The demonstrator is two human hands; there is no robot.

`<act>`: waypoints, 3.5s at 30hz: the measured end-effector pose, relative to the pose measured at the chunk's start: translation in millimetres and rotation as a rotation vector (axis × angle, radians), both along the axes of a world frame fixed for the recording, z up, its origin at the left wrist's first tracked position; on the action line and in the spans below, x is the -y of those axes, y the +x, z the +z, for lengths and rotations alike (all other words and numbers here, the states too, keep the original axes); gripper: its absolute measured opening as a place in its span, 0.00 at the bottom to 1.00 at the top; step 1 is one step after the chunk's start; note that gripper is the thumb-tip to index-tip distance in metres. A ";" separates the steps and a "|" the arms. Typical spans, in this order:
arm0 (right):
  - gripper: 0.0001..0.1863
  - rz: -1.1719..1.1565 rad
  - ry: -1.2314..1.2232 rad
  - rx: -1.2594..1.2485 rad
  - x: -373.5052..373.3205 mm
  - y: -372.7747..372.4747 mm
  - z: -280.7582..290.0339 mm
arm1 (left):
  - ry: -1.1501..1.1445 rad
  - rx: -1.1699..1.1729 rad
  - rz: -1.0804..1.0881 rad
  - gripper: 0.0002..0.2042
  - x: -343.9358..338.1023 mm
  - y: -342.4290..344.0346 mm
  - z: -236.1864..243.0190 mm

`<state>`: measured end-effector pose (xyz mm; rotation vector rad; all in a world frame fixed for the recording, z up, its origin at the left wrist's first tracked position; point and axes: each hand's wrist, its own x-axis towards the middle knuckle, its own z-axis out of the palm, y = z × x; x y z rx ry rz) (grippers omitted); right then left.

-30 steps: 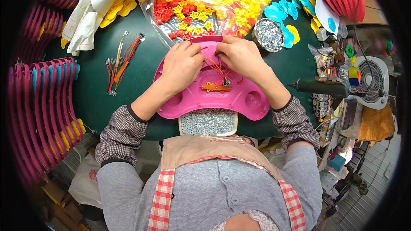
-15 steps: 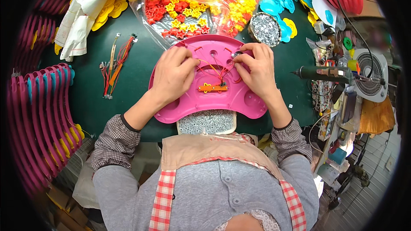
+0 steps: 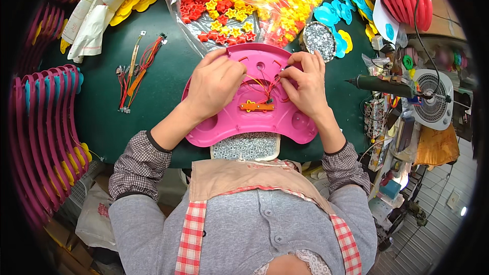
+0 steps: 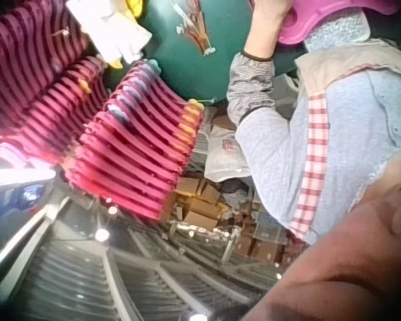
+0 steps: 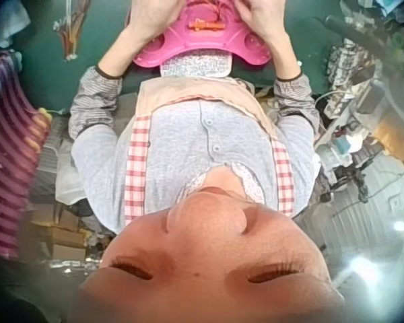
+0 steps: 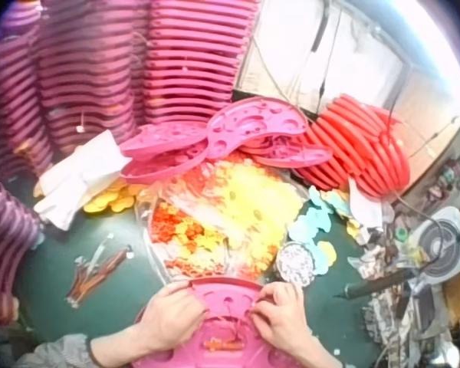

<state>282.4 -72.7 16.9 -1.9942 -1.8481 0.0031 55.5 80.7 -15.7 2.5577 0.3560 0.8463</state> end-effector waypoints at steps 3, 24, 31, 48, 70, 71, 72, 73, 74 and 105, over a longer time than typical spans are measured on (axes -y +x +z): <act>0.04 -0.010 0.015 -0.022 4.6 -0.5 -8.1 | 0.015 -0.001 0.052 0.08 5.8 4.9 4.6; 0.17 -0.519 -0.261 -0.362 122.3 7.9 9.9 | -0.006 -0.192 -0.071 0.19 38.1 -53.9 41.4; 0.11 -0.382 0.123 -1.082 102.7 24.8 8.6 | 0.042 -0.155 0.033 0.20 68.9 -114.7 2.4; 0.08 -0.113 0.409 -1.156 56.9 19.1 -9.0 | 1.328 0.020 1.333 0.14 -12.9 -409.8 333.7; 0.06 -0.186 0.361 -1.196 58.4 15.5 -29.3 | -1.651 1.170 0.912 0.56 -44.9 -337.5 11.2; 0.06 -0.180 0.342 -1.173 56.0 14.5 -27.2 | -1.600 1.331 0.994 0.61 -60.0 -337.3 -6.4; 0.06 -0.183 0.340 -1.159 53.8 13.0 -23.1 | -1.543 1.490 1.073 0.67 -75.8 -340.1 -20.1; 0.06 -0.184 0.340 -1.152 50.6 10.7 -18.4 | -1.578 1.599 0.981 0.65 -92.0 -350.1 -29.6; 0.05 -0.194 0.337 -1.140 49.5 9.4 -15.5 | -1.623 1.699 0.887 0.62 -102.4 -351.9 -27.7; 0.07 -0.383 0.089 -1.031 -13.7 -49.9 -12.6 | -1.069 1.844 0.989 0.38 -357.8 -588.2 -18.2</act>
